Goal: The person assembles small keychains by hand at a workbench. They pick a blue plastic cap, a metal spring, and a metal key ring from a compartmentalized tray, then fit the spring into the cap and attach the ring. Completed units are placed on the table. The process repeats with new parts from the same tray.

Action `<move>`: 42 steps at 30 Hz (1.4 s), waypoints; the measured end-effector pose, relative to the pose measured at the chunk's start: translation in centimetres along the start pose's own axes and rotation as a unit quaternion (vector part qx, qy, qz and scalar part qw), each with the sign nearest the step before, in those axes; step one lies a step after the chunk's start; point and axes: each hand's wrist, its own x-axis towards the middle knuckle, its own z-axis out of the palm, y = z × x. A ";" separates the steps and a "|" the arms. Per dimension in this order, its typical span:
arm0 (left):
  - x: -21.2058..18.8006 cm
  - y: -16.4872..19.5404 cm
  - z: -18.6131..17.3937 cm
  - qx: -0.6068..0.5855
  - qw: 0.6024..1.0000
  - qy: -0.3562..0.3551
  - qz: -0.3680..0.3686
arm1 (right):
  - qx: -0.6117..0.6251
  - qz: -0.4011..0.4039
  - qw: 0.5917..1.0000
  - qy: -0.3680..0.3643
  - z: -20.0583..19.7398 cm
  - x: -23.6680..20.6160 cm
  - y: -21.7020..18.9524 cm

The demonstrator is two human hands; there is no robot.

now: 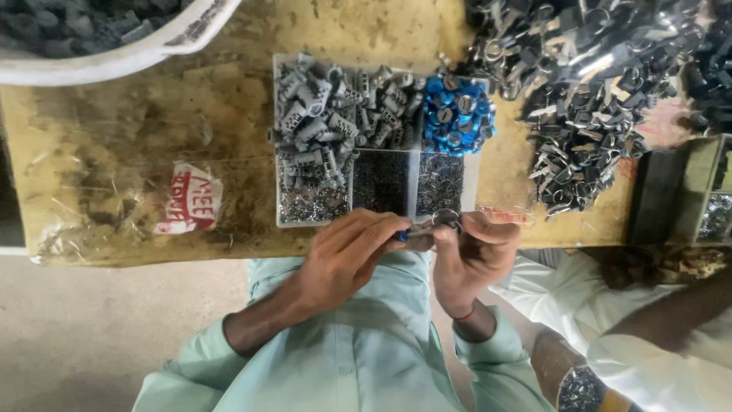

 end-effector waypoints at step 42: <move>0.6 0.6 -4.3 0.308 0.929 -0.094 -0.183 | -0.437 -0.157 0.730 -0.501 5.4 9.9 -4.0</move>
